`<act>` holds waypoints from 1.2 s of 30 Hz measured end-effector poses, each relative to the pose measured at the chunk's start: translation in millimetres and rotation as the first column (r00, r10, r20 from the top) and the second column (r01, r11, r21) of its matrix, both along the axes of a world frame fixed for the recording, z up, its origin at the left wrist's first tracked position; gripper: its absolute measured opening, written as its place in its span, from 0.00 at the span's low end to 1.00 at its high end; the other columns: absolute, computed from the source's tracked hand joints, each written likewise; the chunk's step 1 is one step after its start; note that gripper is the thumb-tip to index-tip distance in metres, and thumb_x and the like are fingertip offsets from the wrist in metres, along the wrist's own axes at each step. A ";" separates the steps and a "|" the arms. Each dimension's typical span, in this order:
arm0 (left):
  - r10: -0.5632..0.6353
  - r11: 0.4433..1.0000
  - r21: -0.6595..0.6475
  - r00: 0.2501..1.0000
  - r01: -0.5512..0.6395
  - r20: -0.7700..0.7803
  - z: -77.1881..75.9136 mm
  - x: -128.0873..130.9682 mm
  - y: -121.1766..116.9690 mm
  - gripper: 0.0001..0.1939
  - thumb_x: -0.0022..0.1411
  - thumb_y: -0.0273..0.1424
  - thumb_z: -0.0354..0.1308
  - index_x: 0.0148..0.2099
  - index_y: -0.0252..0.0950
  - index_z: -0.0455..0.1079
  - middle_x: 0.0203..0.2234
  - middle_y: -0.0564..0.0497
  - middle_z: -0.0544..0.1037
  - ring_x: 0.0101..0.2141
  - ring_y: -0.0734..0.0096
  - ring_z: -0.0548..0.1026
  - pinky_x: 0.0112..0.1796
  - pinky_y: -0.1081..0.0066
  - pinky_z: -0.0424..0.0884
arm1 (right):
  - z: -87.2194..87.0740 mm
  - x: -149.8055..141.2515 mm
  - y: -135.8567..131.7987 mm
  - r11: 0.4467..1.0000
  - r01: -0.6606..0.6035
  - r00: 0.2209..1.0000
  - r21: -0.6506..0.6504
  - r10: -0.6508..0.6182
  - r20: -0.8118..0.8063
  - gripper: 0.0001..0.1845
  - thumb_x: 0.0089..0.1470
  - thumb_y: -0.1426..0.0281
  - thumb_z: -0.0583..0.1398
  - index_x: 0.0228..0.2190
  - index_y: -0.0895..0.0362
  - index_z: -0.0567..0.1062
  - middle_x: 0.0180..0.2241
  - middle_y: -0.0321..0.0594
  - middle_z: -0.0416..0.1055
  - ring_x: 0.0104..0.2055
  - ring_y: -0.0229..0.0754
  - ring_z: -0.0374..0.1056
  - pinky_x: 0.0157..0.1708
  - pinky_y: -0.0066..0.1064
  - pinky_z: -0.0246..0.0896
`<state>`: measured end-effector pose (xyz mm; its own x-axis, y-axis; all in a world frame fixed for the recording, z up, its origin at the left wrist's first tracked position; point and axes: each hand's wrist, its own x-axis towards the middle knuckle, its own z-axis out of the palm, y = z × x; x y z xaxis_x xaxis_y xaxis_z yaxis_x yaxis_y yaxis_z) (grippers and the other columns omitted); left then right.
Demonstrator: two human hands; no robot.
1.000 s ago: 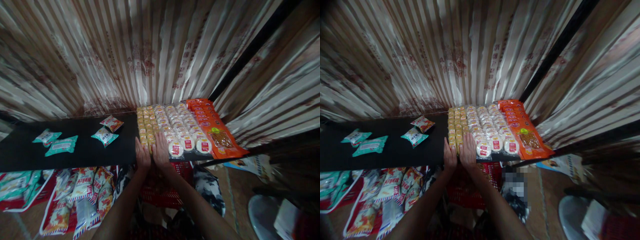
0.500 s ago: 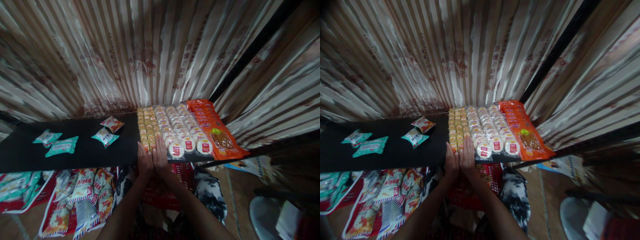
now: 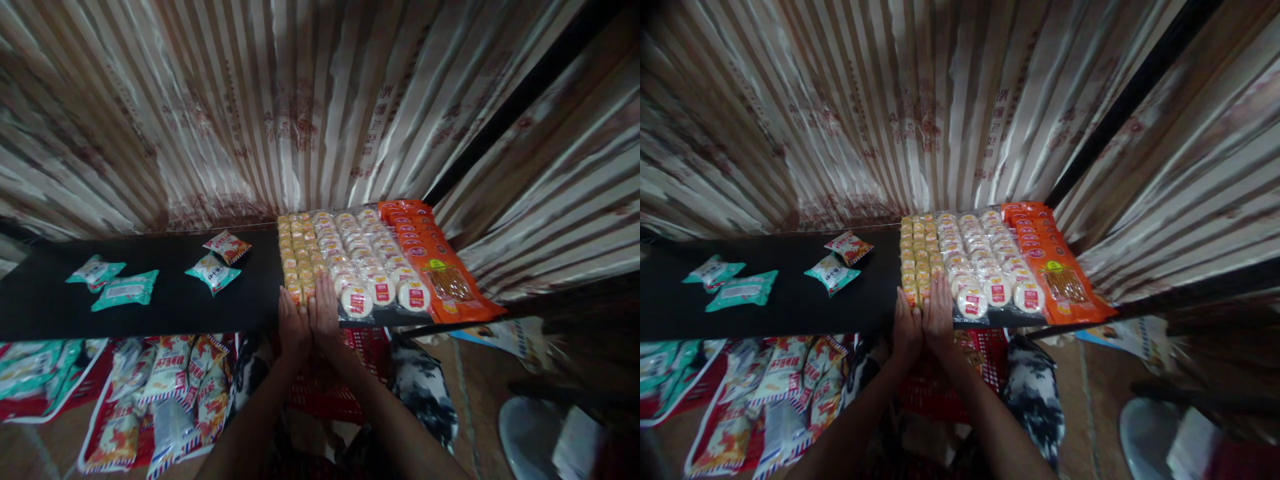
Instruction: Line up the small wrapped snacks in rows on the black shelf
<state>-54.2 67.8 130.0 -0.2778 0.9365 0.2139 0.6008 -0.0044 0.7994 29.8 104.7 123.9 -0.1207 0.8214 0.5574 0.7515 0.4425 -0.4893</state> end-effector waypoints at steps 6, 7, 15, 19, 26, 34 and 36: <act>0.017 0.999 -0.029 0.999 -0.016 0.032 1.7 -0.3 -4.0 0.32 0.64 0.36 0.38 0.66 0.24 0.39 0.65 0.35 0.44 0.64 0.61 0.43 0.62 0.57 0.45 | 7.6 0.0 -7.5 0.998 0.060 0.997 -0.003 -0.061 -0.051 0.29 0.63 0.66 0.41 0.63 0.64 0.44 0.64 0.54 0.45 0.66 0.54 0.36 0.58 0.63 0.46; 0.017 0.999 -0.031 0.999 -0.016 0.029 1.8 0.0 -5.2 0.32 0.64 0.36 0.38 0.66 0.24 0.39 0.65 0.34 0.44 0.64 0.61 0.43 0.62 0.56 0.45 | 8.2 0.3 -8.0 0.998 0.067 0.996 -0.005 -0.067 -0.053 0.29 0.63 0.66 0.41 0.63 0.64 0.43 0.64 0.55 0.43 0.66 0.54 0.36 0.57 0.64 0.46; -0.009 0.999 -0.037 1.000 0.009 0.002 5.3 0.9 -7.3 0.32 0.65 0.36 0.38 0.65 0.22 0.41 0.64 0.31 0.43 0.64 0.59 0.41 0.62 0.54 0.44 | 10.5 1.3 -7.2 0.999 0.049 0.997 -0.020 -0.050 -0.062 0.29 0.63 0.68 0.42 0.62 0.64 0.44 0.65 0.53 0.42 0.67 0.52 0.35 0.60 0.60 0.42; -0.005 0.994 0.106 1.000 0.007 -0.023 9.0 -5.4 -26.4 0.28 0.65 0.34 0.38 0.65 0.29 0.43 0.65 0.36 0.47 0.64 0.63 0.45 0.61 0.57 0.48 | 21.3 4.6 -19.0 0.998 0.036 0.992 0.052 -0.029 -0.124 0.27 0.62 0.71 0.42 0.62 0.59 0.48 0.64 0.50 0.47 0.66 0.50 0.41 0.60 0.57 0.44; -0.149 0.978 0.140 0.988 0.153 -0.036 -16.9 -1.9 -85.0 0.15 0.62 0.30 0.46 0.46 0.37 0.70 0.45 0.41 0.73 0.48 0.62 0.70 0.48 0.60 0.70 | 18.4 19.5 -74.4 0.996 -0.065 0.981 0.062 0.075 -0.179 0.20 0.59 0.75 0.48 0.52 0.54 0.64 0.49 0.48 0.66 0.56 0.47 0.59 0.52 0.49 0.60; 0.027 0.912 -0.406 0.978 0.061 0.206 -47.9 14.4 -80.0 0.19 0.56 0.22 0.48 0.48 0.33 0.72 0.49 0.43 0.73 0.51 0.63 0.69 0.57 0.62 0.59 | -61.2 19.4 -105.6 0.969 0.042 0.990 -0.244 -0.073 -0.121 0.15 0.57 0.71 0.49 0.41 0.57 0.72 0.42 0.47 0.71 0.46 0.46 0.65 0.47 0.46 0.63; 0.024 0.875 -0.478 0.980 0.075 0.197 -49.2 13.0 -72.1 0.21 0.56 0.22 0.47 0.51 0.32 0.70 0.52 0.41 0.71 0.54 0.64 0.67 0.58 0.64 0.56 | -79.6 20.0 -99.3 0.919 0.050 0.993 -0.391 -0.089 -0.083 0.17 0.55 0.72 0.49 0.41 0.57 0.73 0.41 0.48 0.72 0.45 0.48 0.65 0.47 0.46 0.62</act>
<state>-41.2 -4.3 80.8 -0.2417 0.9163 -0.3193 0.4418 0.3969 0.8045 49.8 5.4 44.4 -0.0166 0.9797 0.1995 0.7136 0.1514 -0.6840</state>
